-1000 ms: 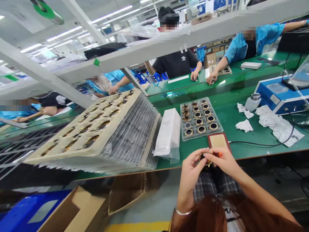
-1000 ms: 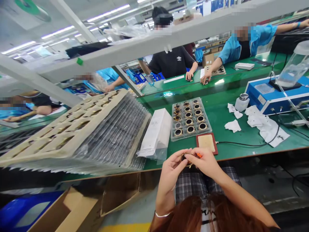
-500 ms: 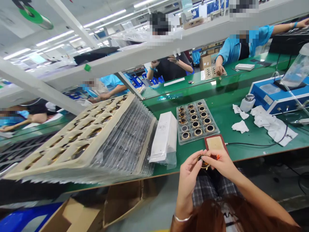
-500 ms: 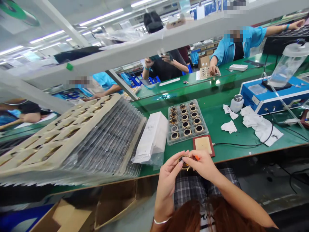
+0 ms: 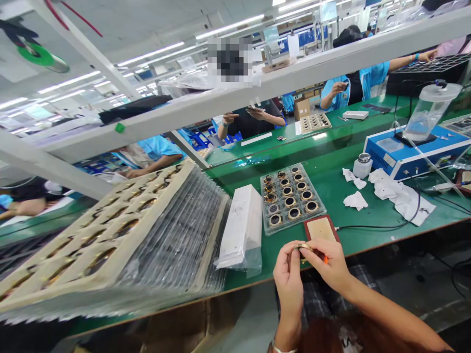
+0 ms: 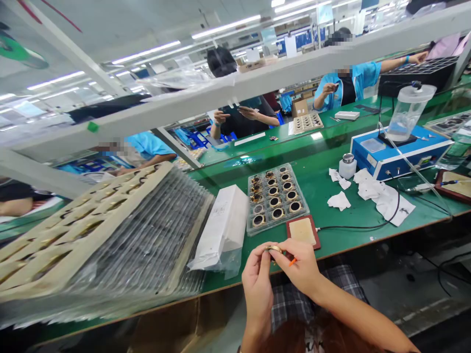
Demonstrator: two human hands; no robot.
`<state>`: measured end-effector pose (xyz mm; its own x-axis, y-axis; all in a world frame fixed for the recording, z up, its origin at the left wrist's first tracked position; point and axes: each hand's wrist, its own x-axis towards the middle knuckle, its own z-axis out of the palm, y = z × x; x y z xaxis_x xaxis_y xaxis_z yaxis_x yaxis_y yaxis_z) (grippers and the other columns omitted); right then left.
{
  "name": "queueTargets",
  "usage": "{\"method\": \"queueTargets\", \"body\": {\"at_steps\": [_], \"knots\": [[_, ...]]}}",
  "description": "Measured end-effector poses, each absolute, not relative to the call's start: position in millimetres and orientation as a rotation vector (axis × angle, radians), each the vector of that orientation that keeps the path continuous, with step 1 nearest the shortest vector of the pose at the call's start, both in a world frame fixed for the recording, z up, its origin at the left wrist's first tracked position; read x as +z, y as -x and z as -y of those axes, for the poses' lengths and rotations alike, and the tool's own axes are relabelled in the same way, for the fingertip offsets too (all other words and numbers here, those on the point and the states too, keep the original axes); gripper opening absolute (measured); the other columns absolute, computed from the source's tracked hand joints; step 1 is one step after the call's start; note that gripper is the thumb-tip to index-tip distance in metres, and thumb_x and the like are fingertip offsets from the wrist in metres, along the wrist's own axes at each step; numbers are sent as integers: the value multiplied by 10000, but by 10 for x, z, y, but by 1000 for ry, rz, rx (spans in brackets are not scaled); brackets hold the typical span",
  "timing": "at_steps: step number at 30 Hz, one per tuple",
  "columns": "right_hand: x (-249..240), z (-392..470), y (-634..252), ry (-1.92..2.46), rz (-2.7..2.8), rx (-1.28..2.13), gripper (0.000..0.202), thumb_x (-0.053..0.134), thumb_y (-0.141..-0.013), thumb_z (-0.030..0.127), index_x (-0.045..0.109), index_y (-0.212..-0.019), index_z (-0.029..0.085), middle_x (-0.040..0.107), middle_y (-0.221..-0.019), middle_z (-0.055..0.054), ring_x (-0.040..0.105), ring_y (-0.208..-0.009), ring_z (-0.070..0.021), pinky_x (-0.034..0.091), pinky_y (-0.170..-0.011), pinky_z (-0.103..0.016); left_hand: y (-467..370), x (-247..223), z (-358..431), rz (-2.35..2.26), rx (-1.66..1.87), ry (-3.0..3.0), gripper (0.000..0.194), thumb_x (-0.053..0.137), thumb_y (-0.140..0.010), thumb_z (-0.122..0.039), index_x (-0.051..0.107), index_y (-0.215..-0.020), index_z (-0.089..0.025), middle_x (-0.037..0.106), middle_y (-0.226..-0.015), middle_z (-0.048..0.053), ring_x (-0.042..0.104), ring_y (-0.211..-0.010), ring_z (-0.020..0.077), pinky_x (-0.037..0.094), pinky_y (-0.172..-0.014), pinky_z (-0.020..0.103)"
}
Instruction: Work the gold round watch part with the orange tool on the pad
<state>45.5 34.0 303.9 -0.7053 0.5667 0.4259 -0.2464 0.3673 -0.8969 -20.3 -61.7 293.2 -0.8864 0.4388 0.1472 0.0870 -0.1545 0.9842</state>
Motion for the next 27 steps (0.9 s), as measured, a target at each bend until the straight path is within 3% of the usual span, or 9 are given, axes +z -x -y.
{"method": "queueTargets", "body": {"at_steps": [4, 8, 11, 14, 18, 20, 23, 27], "knots": [[2981, -527, -515, 86, 1911, 1607, 400, 608, -884, 582, 720, -852, 200, 670, -761, -52, 547, -628, -154, 426, -571, -272, 218, 2990, 633, -1745, 2142, -541, 359, 721, -785, -524, 737, -843, -170, 720, -905, 74, 645, -836, 173, 523, -795, 266], [2897, -780, -563, -126, 1750, 1862, 490, 769, -717, 631, 730, -1028, 255, 634, -1036, -53, 482, -592, -95, 422, -548, -244, 191, 3088, 639, -1531, 1983, -467, 420, 781, -703, -553, 768, -807, -147, 739, -813, 93, 610, -688, 147, 490, -682, 245], [2859, -890, -590, -285, 1812, 1884, 469, 832, -697, 534, 734, -1086, 292, 639, -1127, -73, 612, -851, -174, 502, -751, -304, 150, 3103, 611, -1421, 1875, -510, 436, 783, -696, -565, 771, -744, -132, 726, -718, 91, 573, -603, 128, 460, -636, 236], [2821, -915, -636, -392, 1839, 1857, 433, 822, -730, 495, 737, -1110, 306, 707, -1085, -84, 614, -1034, -240, 485, -900, -383, 106, 3054, 548, -1328, 1834, -533, 435, 770, -715, -565, 772, -742, -131, 727, -710, 86, 578, -600, 125, 455, -654, 237], [2716, -903, -718, -217, 1771, 1900, 396, 826, -737, 460, 745, -1092, 304, 734, -1037, -86, 617, -965, -230, 506, -816, -353, 59, 2928, 421, -1305, 1803, -510, 470, 756, -721, -585, 753, -786, -120, 734, -765, 86, 617, -669, 143, 473, -698, 249], [2663, -951, -757, -78, 1732, 1910, 373, 831, -733, 444, 751, -1065, 295, 728, -989, -77, 613, -930, -219, 505, -750, -318, 54, 2852, 355, -1403, 1834, -542, 455, 725, -766, -563, 731, -898, -128, 738, -860, 87, 638, -752, 155, 483, -725, 252], [2663, -1148, -795, 127, 1803, 1820, 390, 830, -717, 473, 756, -1037, 264, 703, -975, -70, 601, -825, -197, 490, -683, -299, 102, 2727, 293, -1722, 1934, -671, 358, 651, -860, -447, 661, -1065, -152, 707, -1023, 94, 636, -860, 160, 479, -704, 241], [2852, -1461, -753, 319, 2278, 1509, 406, 800, -739, 449, 750, -1077, 229, 697, -921, -55, 494, -582, -129, 431, -567, -285, 282, 2546, 300, -2221, 1971, -908, 202, 546, -928, -307, 646, -1030, -164, 667, -1003, 91, 591, -829, 142, 453, -621, 223]]}}
